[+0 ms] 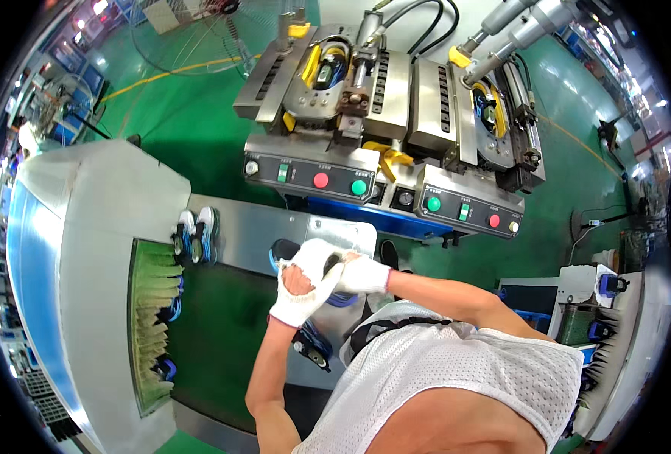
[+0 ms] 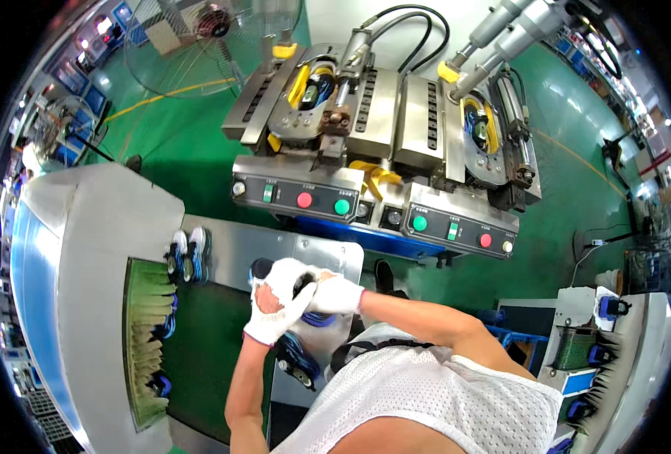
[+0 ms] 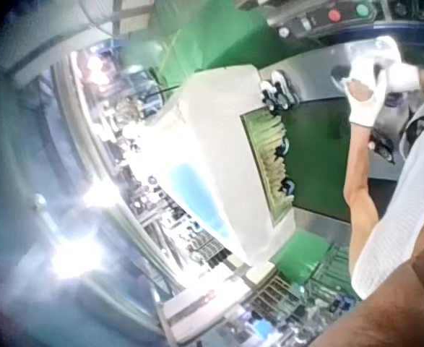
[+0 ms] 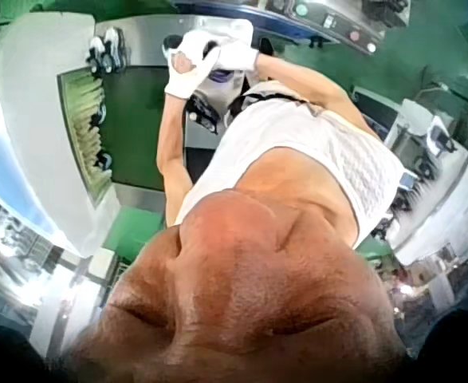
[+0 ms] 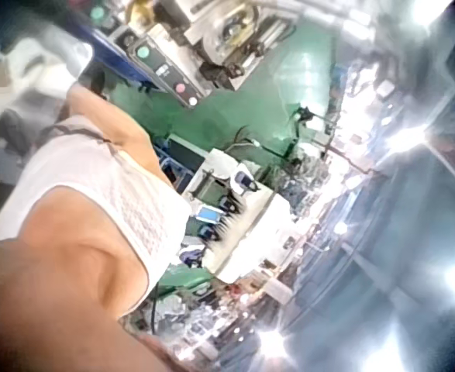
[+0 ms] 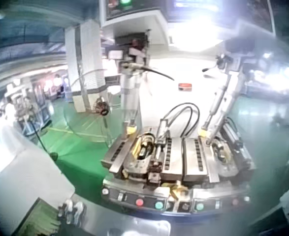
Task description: The person operates a shoe assembly machine in a factory setting, repeatedly placing blue and black sneakers into a mechanical press to attach components. The worker handles the shoes one at a time, positioning them under the press, activating the cycle, and then moving the finished shoes to a conveyor belt.
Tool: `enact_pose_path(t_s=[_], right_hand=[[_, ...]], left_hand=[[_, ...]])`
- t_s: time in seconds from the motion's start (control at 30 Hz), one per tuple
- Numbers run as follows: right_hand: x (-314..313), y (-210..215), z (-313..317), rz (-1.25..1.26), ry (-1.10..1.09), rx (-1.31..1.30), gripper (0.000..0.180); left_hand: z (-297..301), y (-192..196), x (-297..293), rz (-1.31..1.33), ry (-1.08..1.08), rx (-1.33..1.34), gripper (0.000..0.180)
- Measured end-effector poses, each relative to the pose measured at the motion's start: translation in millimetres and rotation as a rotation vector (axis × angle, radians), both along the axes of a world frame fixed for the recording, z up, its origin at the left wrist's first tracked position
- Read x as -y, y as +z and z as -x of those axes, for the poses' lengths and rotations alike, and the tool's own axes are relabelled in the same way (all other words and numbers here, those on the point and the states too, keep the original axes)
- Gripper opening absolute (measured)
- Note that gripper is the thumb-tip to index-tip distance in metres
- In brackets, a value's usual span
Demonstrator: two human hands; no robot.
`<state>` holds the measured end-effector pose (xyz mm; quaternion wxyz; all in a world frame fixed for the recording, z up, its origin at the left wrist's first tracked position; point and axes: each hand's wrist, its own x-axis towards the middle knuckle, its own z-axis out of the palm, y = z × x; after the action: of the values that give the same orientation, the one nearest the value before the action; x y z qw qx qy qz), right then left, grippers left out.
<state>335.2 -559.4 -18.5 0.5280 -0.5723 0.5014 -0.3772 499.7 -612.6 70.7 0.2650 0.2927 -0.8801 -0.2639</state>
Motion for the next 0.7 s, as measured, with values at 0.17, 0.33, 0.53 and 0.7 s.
enact_pose_path(t_s=[0.17,0.33,0.53,0.7], right_hand=[[-14.3,71.8,119.1,-0.513,-0.286,0.651,0.070],[-22.2,98.7,214.1,-0.497,-0.508,0.879,0.065],[0.7,179.2,259.7,-0.232,-0.875,0.934,0.027],[5.5,176.7,291.8,-0.178,-0.915,0.928,0.007]], left_hand=[[98.9,64.6,87.5,0.240,0.024,-0.195,0.045],[193.0,39.7,236.9,0.276,0.195,-0.110,0.047],[306.0,-36.8,404.2,0.180,0.272,0.041,0.064],[351.9,-88.9,441.6,-0.090,0.454,0.256,0.073]])
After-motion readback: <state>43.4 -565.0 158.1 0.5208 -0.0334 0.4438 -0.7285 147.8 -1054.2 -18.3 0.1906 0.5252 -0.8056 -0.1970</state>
